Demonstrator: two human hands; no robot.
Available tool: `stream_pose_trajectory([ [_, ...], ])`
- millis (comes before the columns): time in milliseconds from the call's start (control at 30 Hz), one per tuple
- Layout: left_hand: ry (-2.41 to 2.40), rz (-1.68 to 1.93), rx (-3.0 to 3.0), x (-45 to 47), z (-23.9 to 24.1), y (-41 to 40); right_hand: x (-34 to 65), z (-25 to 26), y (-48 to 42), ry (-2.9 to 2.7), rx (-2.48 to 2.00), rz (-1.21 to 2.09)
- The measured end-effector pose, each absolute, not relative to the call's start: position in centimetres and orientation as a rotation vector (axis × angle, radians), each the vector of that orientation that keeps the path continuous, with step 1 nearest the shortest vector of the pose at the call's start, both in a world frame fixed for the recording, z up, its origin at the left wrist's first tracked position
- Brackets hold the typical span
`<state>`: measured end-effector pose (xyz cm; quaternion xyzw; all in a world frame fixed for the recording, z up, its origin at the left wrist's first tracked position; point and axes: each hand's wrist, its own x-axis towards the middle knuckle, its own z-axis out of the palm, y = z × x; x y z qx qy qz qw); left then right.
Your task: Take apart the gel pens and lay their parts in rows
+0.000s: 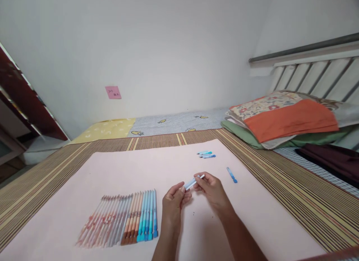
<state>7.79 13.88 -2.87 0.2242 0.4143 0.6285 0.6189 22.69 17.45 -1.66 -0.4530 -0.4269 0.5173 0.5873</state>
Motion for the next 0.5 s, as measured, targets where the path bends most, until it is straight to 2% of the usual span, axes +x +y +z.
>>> stream_pose_trajectory([
  [233,0.926,1.413,0.504,8.0,-2.9,13.5,31.1,-2.3,25.8,-0.903,-1.289,0.973],
  [500,0.876,1.400,0.419,7.6,-3.2,13.5,33.5,-4.6,32.4,-0.924,-1.485,0.977],
])
